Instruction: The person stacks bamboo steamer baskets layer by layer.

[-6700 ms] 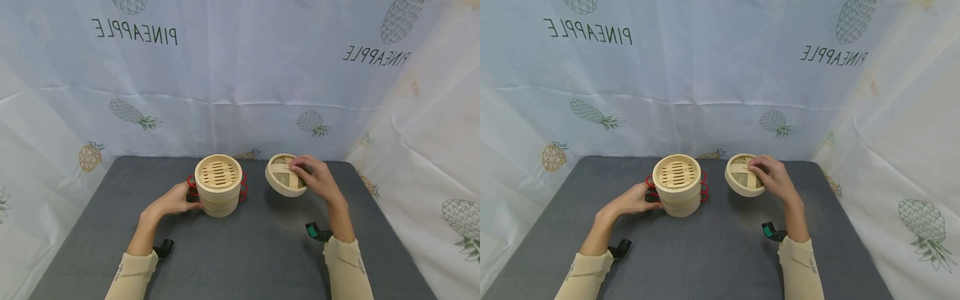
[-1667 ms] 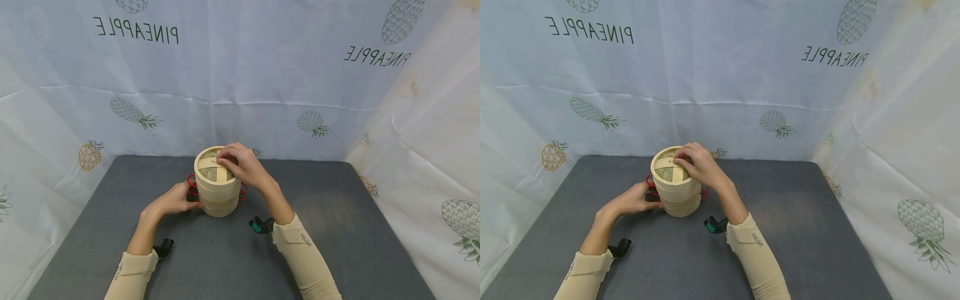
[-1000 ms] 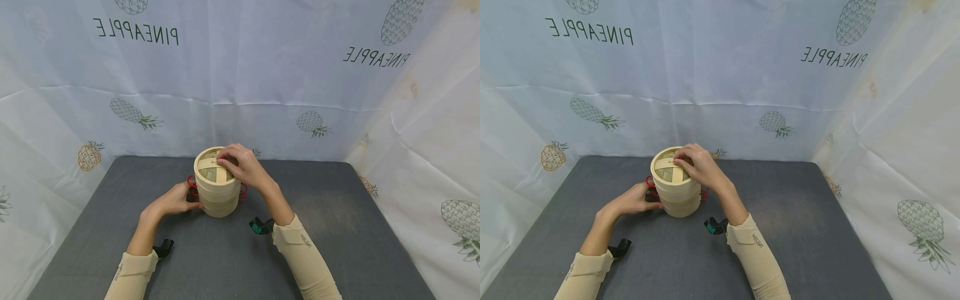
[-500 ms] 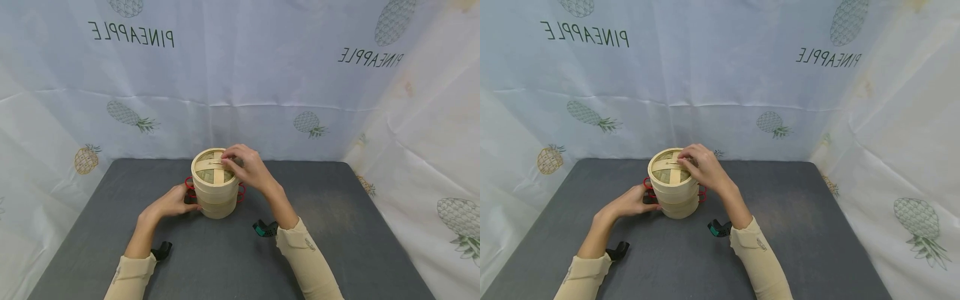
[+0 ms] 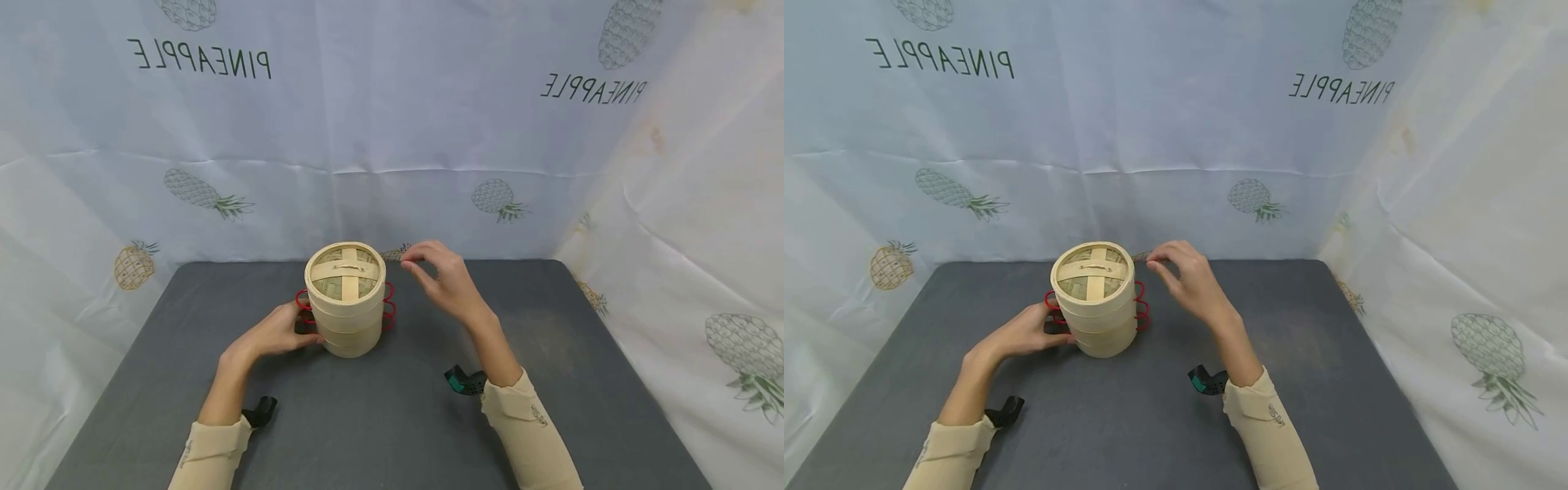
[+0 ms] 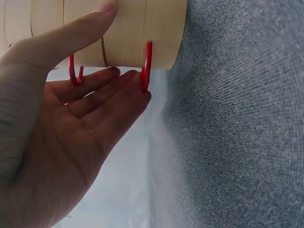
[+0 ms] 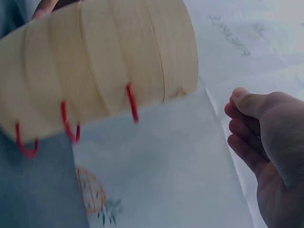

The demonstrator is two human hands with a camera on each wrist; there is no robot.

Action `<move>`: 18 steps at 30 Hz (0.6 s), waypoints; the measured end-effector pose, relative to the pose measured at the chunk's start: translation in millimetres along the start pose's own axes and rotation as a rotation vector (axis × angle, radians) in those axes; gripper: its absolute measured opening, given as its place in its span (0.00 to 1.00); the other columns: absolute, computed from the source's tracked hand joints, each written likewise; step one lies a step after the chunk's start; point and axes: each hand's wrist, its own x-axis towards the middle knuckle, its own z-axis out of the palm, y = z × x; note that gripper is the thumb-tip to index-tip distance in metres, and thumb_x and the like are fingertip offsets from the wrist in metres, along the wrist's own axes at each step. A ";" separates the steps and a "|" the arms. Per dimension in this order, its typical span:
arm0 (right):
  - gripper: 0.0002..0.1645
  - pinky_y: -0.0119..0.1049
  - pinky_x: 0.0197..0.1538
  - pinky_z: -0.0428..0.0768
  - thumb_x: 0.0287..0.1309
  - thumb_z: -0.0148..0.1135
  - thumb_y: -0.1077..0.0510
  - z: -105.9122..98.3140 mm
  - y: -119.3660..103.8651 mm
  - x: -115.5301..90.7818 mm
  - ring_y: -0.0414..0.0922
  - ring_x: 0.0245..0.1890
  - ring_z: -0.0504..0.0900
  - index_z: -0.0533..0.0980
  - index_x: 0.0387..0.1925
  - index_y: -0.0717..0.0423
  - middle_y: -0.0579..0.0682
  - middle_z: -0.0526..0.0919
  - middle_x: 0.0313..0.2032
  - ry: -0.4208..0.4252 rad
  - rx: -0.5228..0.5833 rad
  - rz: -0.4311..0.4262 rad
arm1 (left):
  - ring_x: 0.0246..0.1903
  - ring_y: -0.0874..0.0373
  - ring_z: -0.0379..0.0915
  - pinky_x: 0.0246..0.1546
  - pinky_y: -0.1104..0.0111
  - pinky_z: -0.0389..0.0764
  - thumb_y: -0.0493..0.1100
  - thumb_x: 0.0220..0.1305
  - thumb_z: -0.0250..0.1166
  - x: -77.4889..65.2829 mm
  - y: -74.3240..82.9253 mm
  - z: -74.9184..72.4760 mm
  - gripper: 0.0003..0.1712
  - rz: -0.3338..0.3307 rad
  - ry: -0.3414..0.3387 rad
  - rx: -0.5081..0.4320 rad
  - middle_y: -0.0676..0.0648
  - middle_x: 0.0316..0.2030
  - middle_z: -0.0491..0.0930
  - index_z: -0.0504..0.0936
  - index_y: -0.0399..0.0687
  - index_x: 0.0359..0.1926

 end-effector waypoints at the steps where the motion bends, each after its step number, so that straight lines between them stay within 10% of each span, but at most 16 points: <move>1: 0.07 0.48 0.54 0.88 0.65 0.74 0.66 -2.4 2.3 -3.6 0.51 0.48 0.88 0.87 0.44 0.60 0.55 0.91 0.44 0.005 -0.008 -0.003 | 0.53 0.42 0.90 0.52 0.51 0.91 0.43 0.62 0.82 -1.0 -0.7 -0.8 0.32 -0.001 0.000 -0.003 0.37 0.55 0.89 0.80 0.36 0.63; 18: 0.13 0.56 0.53 0.85 0.62 0.78 0.66 -44.1 37.6 -52.0 0.60 0.51 0.85 0.86 0.47 0.66 0.61 0.89 0.48 -0.021 -0.251 0.034 | 0.68 0.32 0.77 0.68 0.37 0.79 0.45 0.66 0.79 -3.1 -0.8 -15.4 0.42 -0.041 0.034 0.127 0.32 0.68 0.78 0.71 0.33 0.74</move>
